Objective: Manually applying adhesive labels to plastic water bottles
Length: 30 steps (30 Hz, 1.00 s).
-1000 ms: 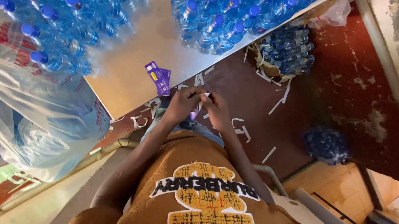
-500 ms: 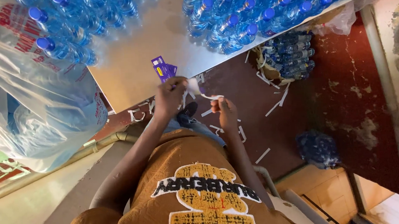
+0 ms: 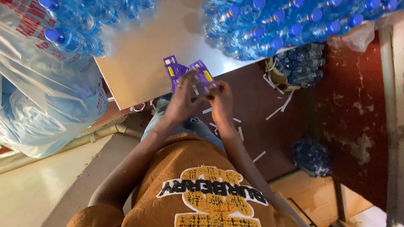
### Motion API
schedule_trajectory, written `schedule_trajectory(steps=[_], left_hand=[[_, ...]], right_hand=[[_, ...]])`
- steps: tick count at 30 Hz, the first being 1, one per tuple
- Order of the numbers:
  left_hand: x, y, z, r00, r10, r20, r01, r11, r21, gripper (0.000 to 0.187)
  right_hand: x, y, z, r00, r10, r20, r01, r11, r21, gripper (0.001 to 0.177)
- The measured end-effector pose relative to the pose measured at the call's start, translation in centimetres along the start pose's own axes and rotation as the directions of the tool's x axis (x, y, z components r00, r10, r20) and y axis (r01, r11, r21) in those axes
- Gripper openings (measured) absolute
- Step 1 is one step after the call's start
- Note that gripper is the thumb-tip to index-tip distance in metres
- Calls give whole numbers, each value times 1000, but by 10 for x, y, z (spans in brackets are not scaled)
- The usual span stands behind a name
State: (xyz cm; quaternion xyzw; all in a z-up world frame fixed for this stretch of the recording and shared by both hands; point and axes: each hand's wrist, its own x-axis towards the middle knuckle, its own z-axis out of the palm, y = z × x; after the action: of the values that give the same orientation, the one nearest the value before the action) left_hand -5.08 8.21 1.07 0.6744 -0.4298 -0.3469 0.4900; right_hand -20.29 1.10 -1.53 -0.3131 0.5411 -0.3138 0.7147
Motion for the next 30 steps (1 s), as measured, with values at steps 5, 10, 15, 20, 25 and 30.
schedule_trajectory(steps=[5,10,15,20,25,30], left_hand=[[80,-116,-76,895,37,-445,-100,988,-119,102],[182,-228,-94,692,-73,-719,183,980,77,118],[177,-194,-101,541,18,-841,299,930,213,68],[142,-107,-97,940,-110,-323,173,969,174,37],[140,-139,-87,868,-386,-313,411,912,13,55],[127,-174,-100,778,-559,-287,600,796,75,58]], right_hand=[[3,-31,-23,981,-189,-41,160,914,-373,29],[-1,-47,-22,978,-207,35,188,790,-583,26],[12,-19,-26,968,-214,133,252,813,-524,31],[44,-1,9,971,-90,220,196,824,-532,48],[93,21,61,954,-41,296,180,871,-458,60],[115,21,100,922,50,383,151,865,-478,56]])
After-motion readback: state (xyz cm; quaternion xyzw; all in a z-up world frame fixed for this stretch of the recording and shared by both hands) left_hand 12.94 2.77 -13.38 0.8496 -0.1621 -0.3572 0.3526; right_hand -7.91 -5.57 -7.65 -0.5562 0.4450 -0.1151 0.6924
